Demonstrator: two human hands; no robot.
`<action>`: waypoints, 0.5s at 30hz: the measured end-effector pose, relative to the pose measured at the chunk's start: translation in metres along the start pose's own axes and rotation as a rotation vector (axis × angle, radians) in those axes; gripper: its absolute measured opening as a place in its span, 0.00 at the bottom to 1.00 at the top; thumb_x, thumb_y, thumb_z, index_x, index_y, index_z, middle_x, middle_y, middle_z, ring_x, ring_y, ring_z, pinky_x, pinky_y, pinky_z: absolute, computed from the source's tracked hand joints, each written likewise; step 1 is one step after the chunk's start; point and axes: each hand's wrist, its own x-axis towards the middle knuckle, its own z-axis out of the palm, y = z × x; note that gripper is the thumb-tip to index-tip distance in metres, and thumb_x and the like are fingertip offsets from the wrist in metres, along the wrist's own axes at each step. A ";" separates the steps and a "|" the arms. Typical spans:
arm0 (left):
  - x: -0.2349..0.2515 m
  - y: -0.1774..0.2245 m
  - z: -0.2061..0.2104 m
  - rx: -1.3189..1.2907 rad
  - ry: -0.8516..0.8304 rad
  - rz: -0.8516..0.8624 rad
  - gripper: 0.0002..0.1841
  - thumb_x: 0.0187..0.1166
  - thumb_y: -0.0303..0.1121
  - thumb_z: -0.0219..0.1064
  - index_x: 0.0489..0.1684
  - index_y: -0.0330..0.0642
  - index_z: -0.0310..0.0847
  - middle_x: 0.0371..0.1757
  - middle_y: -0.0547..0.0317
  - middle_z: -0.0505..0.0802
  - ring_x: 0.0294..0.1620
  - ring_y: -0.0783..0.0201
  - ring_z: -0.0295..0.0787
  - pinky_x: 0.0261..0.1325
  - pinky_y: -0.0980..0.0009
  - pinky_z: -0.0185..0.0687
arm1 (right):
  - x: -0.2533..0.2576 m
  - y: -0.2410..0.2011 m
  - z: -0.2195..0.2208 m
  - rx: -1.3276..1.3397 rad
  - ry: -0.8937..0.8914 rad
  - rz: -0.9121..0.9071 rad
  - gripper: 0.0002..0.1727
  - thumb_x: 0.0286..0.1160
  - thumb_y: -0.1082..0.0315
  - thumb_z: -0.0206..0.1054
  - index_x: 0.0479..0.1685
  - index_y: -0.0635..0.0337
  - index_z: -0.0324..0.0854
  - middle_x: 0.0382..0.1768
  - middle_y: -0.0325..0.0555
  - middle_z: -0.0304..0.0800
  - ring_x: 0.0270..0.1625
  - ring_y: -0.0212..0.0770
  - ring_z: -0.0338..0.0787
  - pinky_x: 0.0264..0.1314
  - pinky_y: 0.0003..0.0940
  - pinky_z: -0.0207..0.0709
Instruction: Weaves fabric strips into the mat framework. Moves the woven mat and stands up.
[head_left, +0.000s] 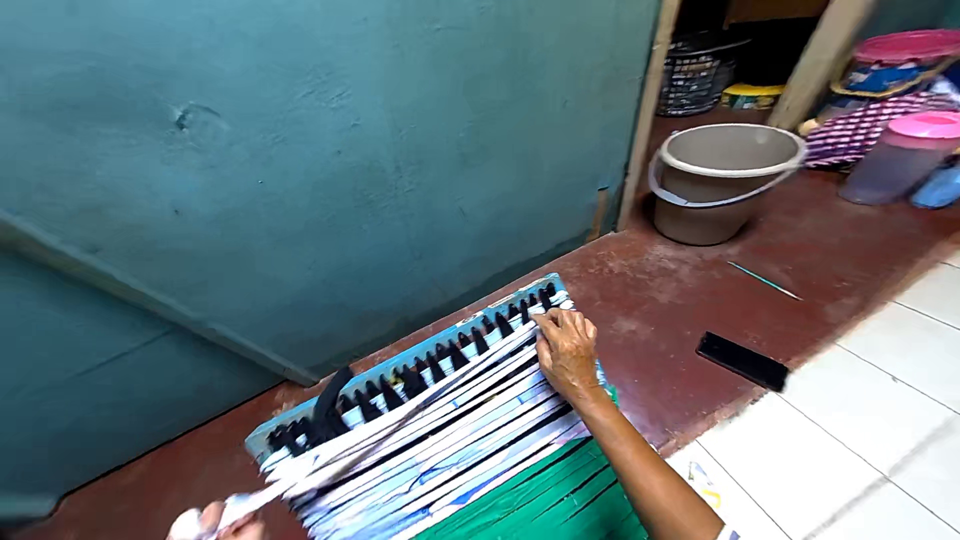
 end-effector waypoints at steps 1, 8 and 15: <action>0.001 -0.002 0.005 0.006 0.031 -0.020 0.29 0.92 0.33 0.27 0.28 0.53 0.78 0.22 0.72 0.89 0.23 0.76 0.86 0.31 0.80 0.84 | -0.001 -0.008 -0.001 0.059 -0.019 -0.037 0.15 0.69 0.72 0.63 0.48 0.60 0.94 0.47 0.59 0.93 0.55 0.65 0.90 0.57 0.65 0.76; 0.022 -0.024 -0.010 0.290 0.354 -0.082 0.13 0.89 0.26 0.41 0.43 0.42 0.74 0.28 0.66 0.87 0.15 0.76 0.75 0.18 0.82 0.72 | -0.015 -0.033 0.008 0.229 -0.168 -0.162 0.18 0.74 0.66 0.58 0.43 0.67 0.93 0.48 0.67 0.91 0.56 0.73 0.88 0.59 0.72 0.72; 0.024 -0.015 -0.019 0.460 0.341 -0.147 0.11 0.91 0.25 0.45 0.42 0.39 0.74 0.18 0.67 0.80 0.13 0.76 0.74 0.19 0.81 0.74 | -0.022 -0.038 0.014 0.217 -0.249 -0.155 0.19 0.72 0.65 0.57 0.42 0.68 0.92 0.48 0.69 0.91 0.56 0.75 0.87 0.57 0.73 0.70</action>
